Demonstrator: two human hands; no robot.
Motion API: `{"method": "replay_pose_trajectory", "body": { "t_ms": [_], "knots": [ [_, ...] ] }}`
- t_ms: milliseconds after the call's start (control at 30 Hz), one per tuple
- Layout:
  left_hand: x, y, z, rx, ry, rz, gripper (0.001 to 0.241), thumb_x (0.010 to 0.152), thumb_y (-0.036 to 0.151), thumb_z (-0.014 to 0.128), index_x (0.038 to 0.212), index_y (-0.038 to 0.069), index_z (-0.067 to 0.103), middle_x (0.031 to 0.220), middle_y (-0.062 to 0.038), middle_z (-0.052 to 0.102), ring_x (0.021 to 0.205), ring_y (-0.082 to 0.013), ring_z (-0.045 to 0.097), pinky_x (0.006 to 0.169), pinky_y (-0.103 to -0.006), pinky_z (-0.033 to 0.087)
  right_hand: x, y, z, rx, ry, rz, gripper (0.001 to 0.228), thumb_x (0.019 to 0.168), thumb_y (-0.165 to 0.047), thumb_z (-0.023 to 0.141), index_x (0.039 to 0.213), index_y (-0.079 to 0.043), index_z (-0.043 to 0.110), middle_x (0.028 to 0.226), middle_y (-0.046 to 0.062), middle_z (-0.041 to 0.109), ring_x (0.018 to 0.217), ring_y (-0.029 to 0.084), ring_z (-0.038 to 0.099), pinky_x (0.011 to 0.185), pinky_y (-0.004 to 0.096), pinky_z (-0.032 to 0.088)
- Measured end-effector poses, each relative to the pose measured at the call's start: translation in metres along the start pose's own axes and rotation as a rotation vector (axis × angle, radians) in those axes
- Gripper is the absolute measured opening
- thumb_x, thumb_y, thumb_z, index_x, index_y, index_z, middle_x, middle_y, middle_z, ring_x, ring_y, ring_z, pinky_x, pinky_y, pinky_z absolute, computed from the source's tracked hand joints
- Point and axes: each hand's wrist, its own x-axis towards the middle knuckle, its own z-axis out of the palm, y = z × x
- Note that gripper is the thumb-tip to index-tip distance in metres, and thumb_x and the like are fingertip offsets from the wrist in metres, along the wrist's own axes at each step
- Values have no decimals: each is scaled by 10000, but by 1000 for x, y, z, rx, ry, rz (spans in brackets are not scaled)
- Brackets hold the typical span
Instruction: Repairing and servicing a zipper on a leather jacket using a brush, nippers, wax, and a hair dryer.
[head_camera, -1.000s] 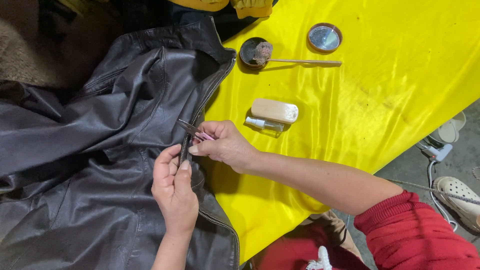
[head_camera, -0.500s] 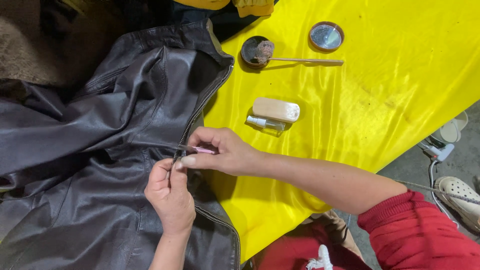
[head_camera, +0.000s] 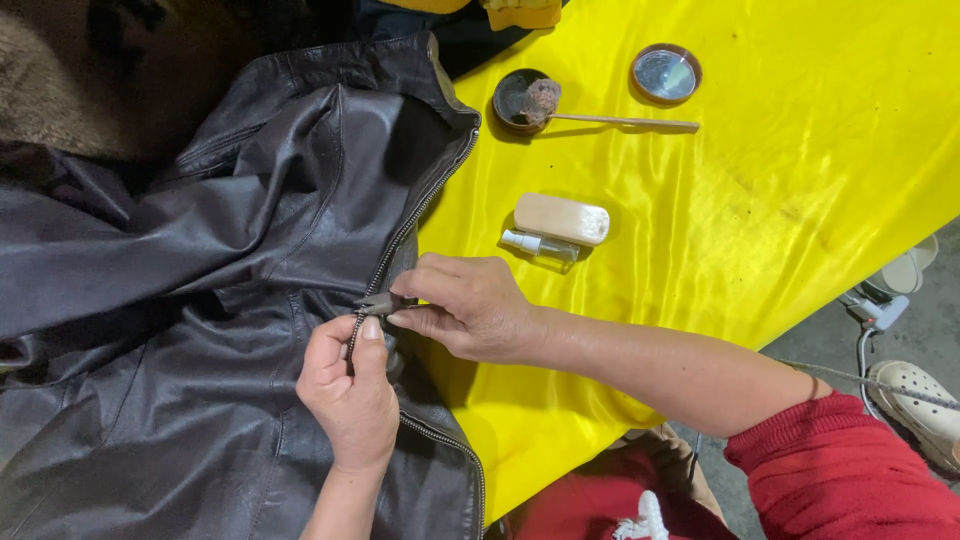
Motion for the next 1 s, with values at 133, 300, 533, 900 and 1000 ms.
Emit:
{"method": "replay_pose_trajectory", "body": {
  "t_ms": [133,300,533,900,1000],
  "knots": [
    [0,0,0,46,14,17,114,989,133,647,905,58,633,709,23,564,651,-64,471,649,-239,438,4,1,-6,6,16,-14,157,1033,-244,622,1007,-89,633,846,47,625,701,226,632,577,308,467],
    [-1,1,0,4,-15,18,112,994,130,642,913,52,637,689,33,526,616,-53,449,600,-231,418,18,3,-14,522,71,671,301,850,-394,785,902,-146,622,726,-67,516,658,49,439,594,235,358],
    [-3,-8,1,-34,-72,42,84,1006,121,640,971,46,628,691,40,504,625,-40,441,588,-218,415,9,22,15,901,59,770,249,825,-240,822,827,-133,598,620,-32,506,513,60,424,462,221,345],
    [25,12,-12,-98,-325,-209,303,965,181,641,1216,24,706,1151,-46,739,1071,-115,652,1023,-264,513,6,28,22,1060,86,741,180,826,-164,789,808,-119,616,585,-50,464,479,43,374,433,210,285],
    [22,14,-11,-159,-263,-335,155,967,78,585,1077,46,688,887,20,616,802,-63,508,790,-225,450,5,23,26,953,67,730,170,823,-191,806,815,-133,646,629,-65,497,561,38,391,500,218,310]
  ]
}}
